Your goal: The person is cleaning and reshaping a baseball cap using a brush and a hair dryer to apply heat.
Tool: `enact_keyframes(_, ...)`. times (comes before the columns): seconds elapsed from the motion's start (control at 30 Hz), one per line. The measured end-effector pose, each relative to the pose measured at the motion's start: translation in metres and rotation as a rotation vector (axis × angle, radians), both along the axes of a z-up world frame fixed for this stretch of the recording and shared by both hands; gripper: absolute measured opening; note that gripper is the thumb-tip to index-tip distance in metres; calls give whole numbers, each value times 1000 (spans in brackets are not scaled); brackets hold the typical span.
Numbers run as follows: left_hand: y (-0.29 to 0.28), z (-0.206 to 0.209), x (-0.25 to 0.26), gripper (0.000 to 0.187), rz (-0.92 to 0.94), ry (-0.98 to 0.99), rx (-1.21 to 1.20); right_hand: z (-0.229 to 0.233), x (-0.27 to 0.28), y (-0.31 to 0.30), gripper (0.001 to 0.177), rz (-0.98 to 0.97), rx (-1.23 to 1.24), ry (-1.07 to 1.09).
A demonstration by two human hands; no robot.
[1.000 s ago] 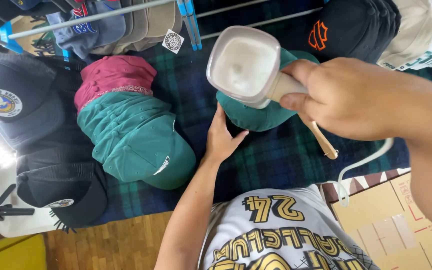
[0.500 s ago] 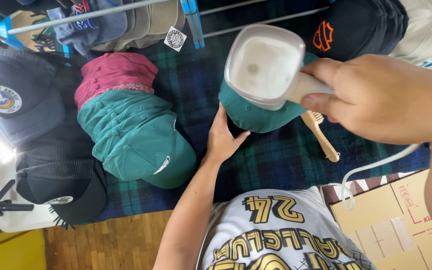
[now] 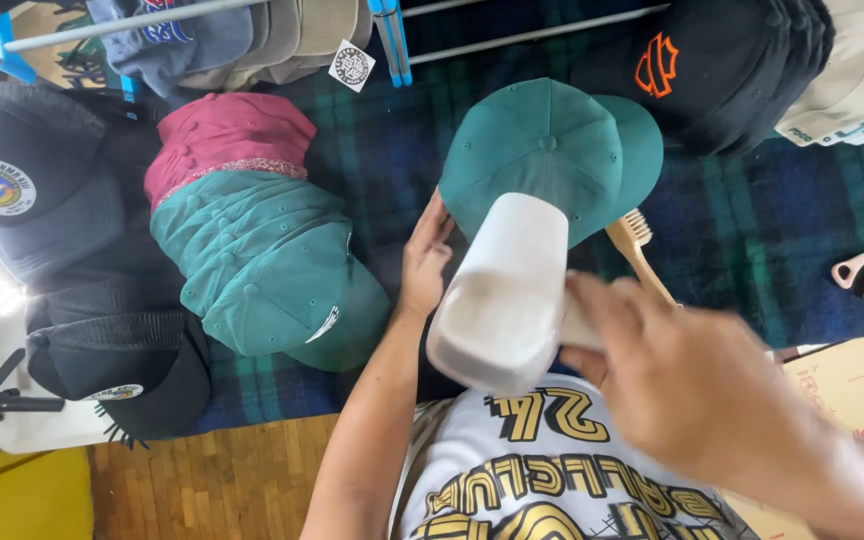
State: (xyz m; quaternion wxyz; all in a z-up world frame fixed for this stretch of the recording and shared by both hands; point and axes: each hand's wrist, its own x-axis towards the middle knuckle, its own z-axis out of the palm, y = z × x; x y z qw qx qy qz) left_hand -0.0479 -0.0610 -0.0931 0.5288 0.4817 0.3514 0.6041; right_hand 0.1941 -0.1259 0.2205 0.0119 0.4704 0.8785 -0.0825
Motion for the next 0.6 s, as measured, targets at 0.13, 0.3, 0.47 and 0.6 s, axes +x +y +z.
enact_keyframes(0.13, 6, -11, -6, 76, -65, -341, -97, -37, -19, -38, 49, 58, 154, 6)
enact_keyframes(0.3, 2, 9, -15, 74, -120, -473, -112, -73, -35, -54, 37, 145, 396, -94)
enact_keyframes(0.47, 1, 6, -23, 76, -158, -612, -157, -102, -42, -52, 34, 142, 466, -47)
enact_keyframes(0.6, 3, 1, -28, 79, -202, -719, -180, -104, -45, -54, 37, 125, 469, -23)
